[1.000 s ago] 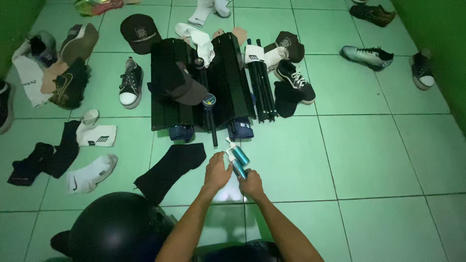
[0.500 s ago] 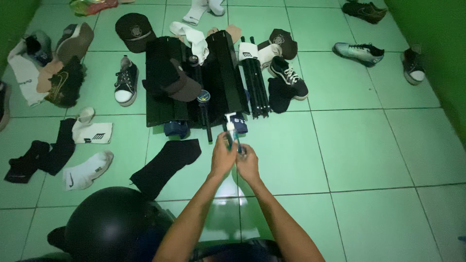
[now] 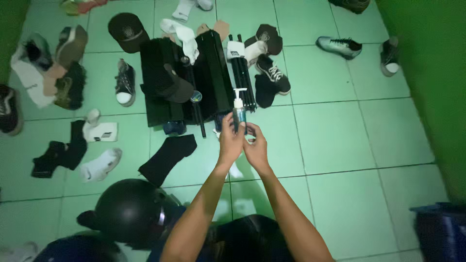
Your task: The person picks up several spray bottles and pump bottles from a tiled floor and places them together on a low shelf inside a room.
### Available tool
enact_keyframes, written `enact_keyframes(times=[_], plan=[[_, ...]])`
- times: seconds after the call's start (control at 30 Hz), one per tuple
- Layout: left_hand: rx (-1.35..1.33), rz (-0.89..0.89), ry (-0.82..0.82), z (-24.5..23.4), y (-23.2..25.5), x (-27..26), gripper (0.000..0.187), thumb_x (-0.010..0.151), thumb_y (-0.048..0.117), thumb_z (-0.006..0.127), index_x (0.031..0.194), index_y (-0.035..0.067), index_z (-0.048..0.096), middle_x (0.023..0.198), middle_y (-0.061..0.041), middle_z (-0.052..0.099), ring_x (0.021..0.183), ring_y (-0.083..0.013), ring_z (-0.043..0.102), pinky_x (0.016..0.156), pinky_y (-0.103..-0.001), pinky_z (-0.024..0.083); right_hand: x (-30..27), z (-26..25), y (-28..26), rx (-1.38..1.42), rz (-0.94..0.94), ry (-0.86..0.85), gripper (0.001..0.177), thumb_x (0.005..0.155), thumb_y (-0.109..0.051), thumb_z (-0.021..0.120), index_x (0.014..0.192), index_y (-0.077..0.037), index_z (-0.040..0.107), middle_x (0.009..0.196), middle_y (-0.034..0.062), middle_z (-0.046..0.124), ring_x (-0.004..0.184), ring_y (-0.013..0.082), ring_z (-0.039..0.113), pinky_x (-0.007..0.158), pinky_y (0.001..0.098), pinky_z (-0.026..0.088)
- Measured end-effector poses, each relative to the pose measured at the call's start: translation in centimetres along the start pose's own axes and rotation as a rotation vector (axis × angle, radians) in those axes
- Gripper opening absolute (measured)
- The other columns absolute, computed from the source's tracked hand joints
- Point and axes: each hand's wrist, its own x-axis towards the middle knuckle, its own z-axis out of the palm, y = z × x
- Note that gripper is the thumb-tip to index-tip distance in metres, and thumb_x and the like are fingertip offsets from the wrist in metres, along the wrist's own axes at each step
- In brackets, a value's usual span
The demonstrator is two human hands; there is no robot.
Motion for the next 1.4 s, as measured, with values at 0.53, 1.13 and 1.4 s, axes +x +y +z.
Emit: enact_keyframes(times=[0.53, 1.13, 1.4], plan=[[-0.215, 0.045, -0.444, 4.8, 40.4, 1.0, 0.050, 0.104, 0.009, 0.055, 0.149, -0.001, 0.037, 0.150, -0.019, 0.051, 0.138, -0.0219, 0.052, 0.113, -0.034, 0.043, 4.5, -20.2, -39.7, 0.218, 0.038, -0.004, 0.043, 0.102, -0.015, 0.060, 0.143, -0.002, 0.059, 0.121, 0.0172, 0.070, 0.098, 0.0151, 0.061, 0.088, 0.0313, 0.050], [-0.047, 0.133, -0.834, 10.6, 66.1, -8.0, 0.051, 0.106, 0.015, 0.045, 0.157, 0.011, 0.041, 0.119, -0.015, 0.067, 0.103, -0.0199, 0.062, 0.091, -0.034, 0.050, -5.2, -34.0, -59.9, 0.097, -0.097, 0.406, 0.053, 0.092, -0.009, 0.069, 0.143, -0.005, 0.054, 0.123, 0.0119, 0.065, 0.105, 0.0171, 0.064, 0.084, 0.0316, 0.060], [-0.215, 0.219, -1.122, 19.7, 68.3, -19.7, 0.047, 0.106, 0.013, 0.047, 0.152, 0.008, 0.042, 0.137, -0.015, 0.063, 0.124, -0.0213, 0.062, 0.105, -0.036, 0.049, -16.8, -44.2, -60.0, 0.137, -0.035, 0.677, 0.054, 0.092, -0.008, 0.066, 0.143, -0.004, 0.049, 0.130, 0.0105, 0.062, 0.114, 0.0178, 0.065, 0.081, 0.0328, 0.062]])
